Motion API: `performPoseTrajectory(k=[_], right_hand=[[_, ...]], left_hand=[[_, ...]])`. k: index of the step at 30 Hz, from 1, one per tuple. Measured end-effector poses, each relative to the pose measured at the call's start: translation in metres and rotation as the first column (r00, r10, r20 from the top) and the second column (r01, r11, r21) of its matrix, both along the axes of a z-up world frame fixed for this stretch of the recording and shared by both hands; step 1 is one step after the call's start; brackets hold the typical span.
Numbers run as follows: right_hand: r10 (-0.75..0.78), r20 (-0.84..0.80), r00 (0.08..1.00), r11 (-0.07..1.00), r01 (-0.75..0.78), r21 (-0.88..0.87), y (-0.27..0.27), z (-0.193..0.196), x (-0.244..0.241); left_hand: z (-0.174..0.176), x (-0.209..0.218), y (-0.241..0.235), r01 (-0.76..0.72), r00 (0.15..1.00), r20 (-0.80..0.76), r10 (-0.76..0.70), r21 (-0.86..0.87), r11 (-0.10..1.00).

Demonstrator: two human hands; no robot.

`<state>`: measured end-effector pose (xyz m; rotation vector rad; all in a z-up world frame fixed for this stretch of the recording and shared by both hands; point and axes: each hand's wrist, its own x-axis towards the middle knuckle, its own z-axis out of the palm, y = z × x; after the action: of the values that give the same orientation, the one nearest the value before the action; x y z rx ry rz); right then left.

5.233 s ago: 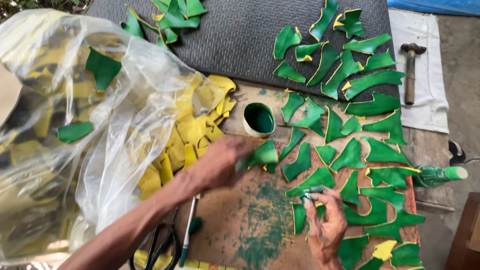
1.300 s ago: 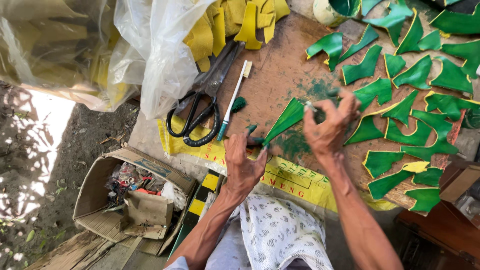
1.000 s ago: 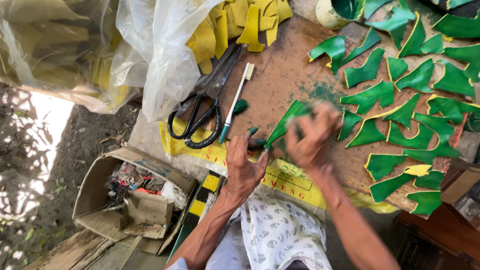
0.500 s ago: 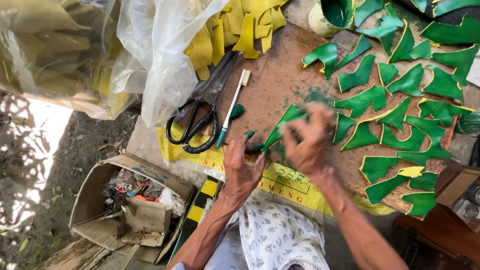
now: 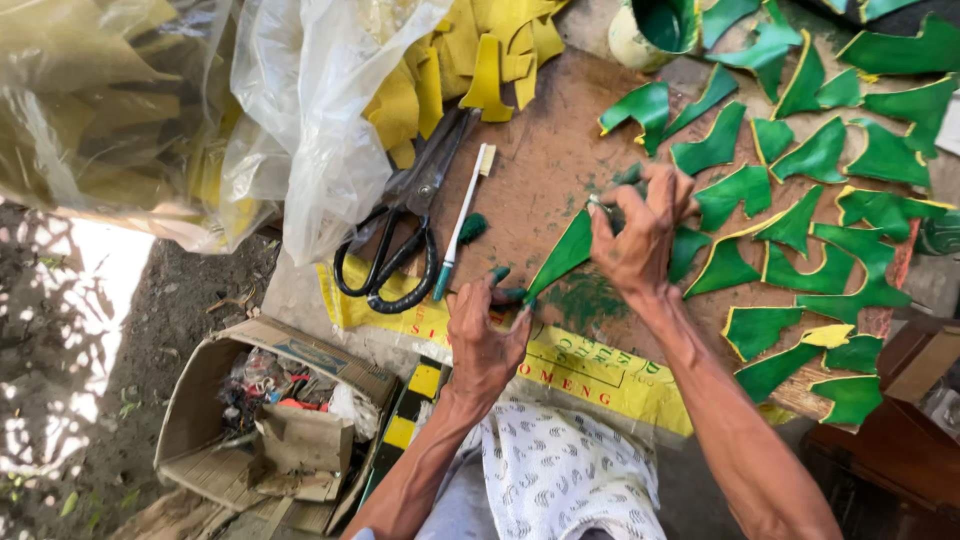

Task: The person paints the edges of yellow leather pieces green using a small brush. They repeatedly dip the brush into a paint container and apply the paint to individual pieces, then place the finished pieces onto a mat.

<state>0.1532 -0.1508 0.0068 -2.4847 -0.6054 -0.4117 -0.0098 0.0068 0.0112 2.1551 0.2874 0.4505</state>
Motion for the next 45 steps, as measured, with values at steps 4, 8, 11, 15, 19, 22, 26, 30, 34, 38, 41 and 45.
performPoseTrajectory(k=[4,8,11,15,19,22,26,30,34,38,41,45], right_hand=[[0.156,0.045,0.987,0.987,-0.157,0.031,0.007,-0.002,-0.035],[0.029,0.134,0.991,1.000,-0.028,-0.005,0.006,-0.009,0.004],[-0.049,0.005,0.999,0.992,0.048,0.120,-0.009,0.005,0.005],[0.113,-0.162,0.980,0.968,-0.073,0.239,-0.010,0.012,-0.064],[0.136,-0.194,0.972,0.972,-0.093,0.216,0.004,0.014,-0.101],[0.109,-0.128,0.986,0.981,-0.086,0.175,0.014,0.022,-0.113],[0.074,-0.060,0.995,0.992,-0.067,0.104,0.023,0.017,-0.110],[0.034,0.033,0.999,0.999,-0.035,0.022,0.012,0.000,-0.065],[0.169,-0.012,0.986,0.984,-0.168,0.065,0.007,0.008,-0.078],[0.122,0.027,0.992,0.993,-0.122,-0.005,0.011,0.004,-0.067],[0.067,-0.038,0.997,0.997,-0.065,0.051,0.009,0.006,-0.053],[0.081,0.052,0.995,0.996,-0.082,0.020,0.010,0.002,-0.061]], left_hand=[[-0.002,0.001,-0.002,-0.002,0.999,0.052,0.003,-0.009,1.000],[-0.007,-0.003,-0.003,0.002,0.999,0.053,-0.002,-0.005,1.000],[-0.005,0.002,-0.005,-0.005,0.997,0.082,0.005,-0.004,1.000],[-0.006,-0.004,-0.005,0.017,0.992,0.126,-0.023,0.045,0.999],[-0.012,-0.004,-0.005,0.009,0.994,0.105,-0.012,0.030,1.000],[-0.014,-0.002,-0.006,0.005,0.993,0.119,-0.009,0.030,1.000],[-0.013,-0.003,-0.002,0.022,0.994,0.106,-0.021,-0.010,1.000],[-0.013,-0.004,-0.001,0.018,0.998,0.057,-0.018,0.000,1.000],[-0.012,-0.003,0.000,0.028,0.996,0.081,-0.028,0.001,1.000],[-0.013,-0.002,0.000,0.030,0.997,0.067,-0.030,0.003,1.000],[-0.013,0.000,0.001,0.026,0.996,0.080,-0.027,0.005,1.000],[-0.013,-0.001,-0.002,0.020,0.997,0.079,-0.022,0.022,1.000]])
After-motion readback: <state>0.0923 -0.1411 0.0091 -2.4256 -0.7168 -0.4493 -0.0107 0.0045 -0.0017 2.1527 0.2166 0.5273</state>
